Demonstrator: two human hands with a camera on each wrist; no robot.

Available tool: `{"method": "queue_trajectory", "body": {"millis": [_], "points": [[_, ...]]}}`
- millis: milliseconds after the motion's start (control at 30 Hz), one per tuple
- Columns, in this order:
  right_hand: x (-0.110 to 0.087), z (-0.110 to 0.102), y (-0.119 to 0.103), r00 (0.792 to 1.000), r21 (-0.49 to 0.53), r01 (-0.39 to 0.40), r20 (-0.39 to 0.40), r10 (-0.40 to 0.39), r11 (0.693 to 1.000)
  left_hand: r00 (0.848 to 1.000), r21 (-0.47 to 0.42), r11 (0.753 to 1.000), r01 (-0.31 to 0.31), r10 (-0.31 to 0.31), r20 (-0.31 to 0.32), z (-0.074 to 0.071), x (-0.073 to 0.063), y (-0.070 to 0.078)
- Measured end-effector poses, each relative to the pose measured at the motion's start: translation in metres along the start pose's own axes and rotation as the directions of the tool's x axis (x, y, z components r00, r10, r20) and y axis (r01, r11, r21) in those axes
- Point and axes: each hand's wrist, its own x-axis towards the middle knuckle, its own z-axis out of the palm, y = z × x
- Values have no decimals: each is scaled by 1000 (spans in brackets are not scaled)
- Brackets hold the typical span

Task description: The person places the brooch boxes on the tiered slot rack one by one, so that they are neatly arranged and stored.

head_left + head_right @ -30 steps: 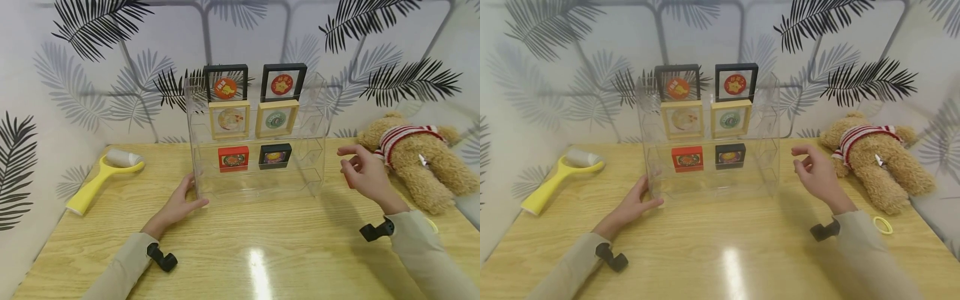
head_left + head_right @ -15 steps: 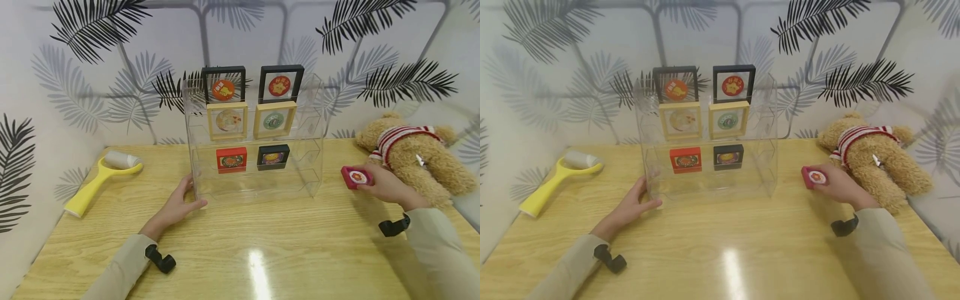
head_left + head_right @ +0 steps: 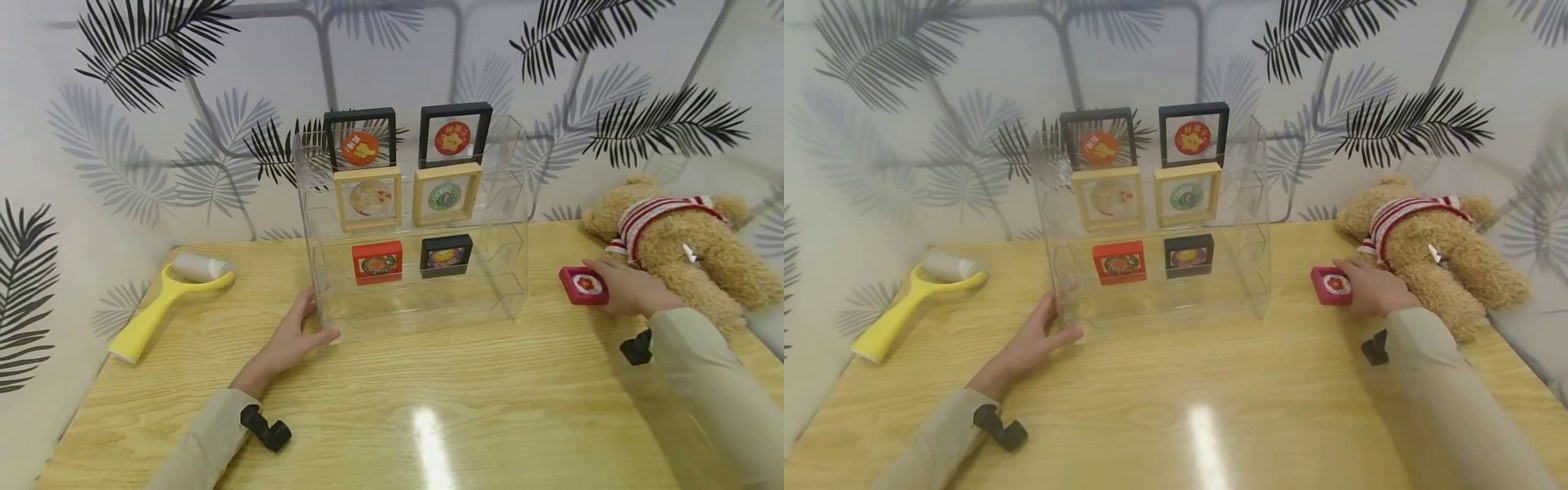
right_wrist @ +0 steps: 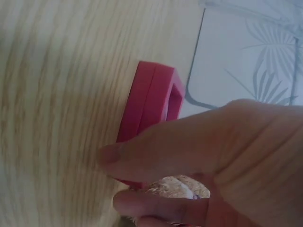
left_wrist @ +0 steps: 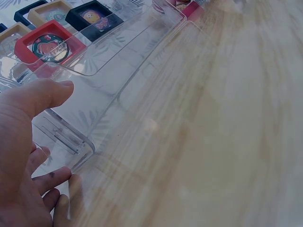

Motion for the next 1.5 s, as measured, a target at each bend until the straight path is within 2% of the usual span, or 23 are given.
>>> {"method": "queue_trajectory", "body": {"millis": [133, 333, 467, 533, 633, 867, 933, 1000, 1033, 1067, 1167, 1233, 1267, 1333, 1500], "points": [[4, 3, 5, 999, 22, 40, 0, -40, 999, 1000, 8, 1000, -13, 13, 7, 0, 1, 0], [8, 12, 14, 981, 136, 171, -111, -156, 976, 1000, 7, 1000, -15, 15, -2, -1, 2, 0], [6, 20, 14, 985, 270, 161, -102, -138, 949, 1000, 8, 1000, -10, 10, -1, -1, 2, 0], [5, 24, 13, 991, 356, 130, -79, -108, 925, 1000, 7, 1000, -9, 9, 0, 0, 1, 0], [2, 30, 8, 996, 491, 87, -48, -72, 867, 1000, 13, 1000, -2, 2, 0, 0, 0, -1], [-11, 42, 6, 999, 681, 32, -43, -4, 732, 1000, 14, 1000, -4, 4, 1, 0, 0, -1], [-16, 43, 5, 998, 734, 39, -67, 16, 678, 1000, 11, 1000, -2, 2, 0, 0, 0, -1], [-22, 45, 4, 994, 798, 69, -105, 26, 598, 1000, 12, 1000, -4, 4, 0, -1, -1, -2], [-25, 46, 3, 992, 838, 93, -125, 24, 538, 1000, 13, 1000, -6, 6, 1, -1, -1, -2], [-28, 47, 2, 989, 877, 128, -150, 11, 463, 1000, 12, 1000, -8, 8, 2, -1, -1, -2], [-34, 49, -4, 973, 947, 231, -231, -28, 221, 1000, 7, 1000, -10, 10, 3, -2, -1, -3], [-36, 49, -8, 956, 952, 292, -287, -64, 88, 1000, 5, 1000, -8, 8, 1, -2, -2, -3], [-37, 49, -10, 947, 949, 314, -311, -84, 38, 1000, 4, 1000, -8, 8, -2, -2, -2, -3], [-40, 48, -14, 929, 936, 351, -352, -117, -28, 1000, -1, 1000, -11, 11, -5, -1, -1, -3], [-44, 43, -29, 882, 900, 422, -435, -183, -106, 1000, -2, 1000, -12, 12, -3, -1, -1, -1]]}}
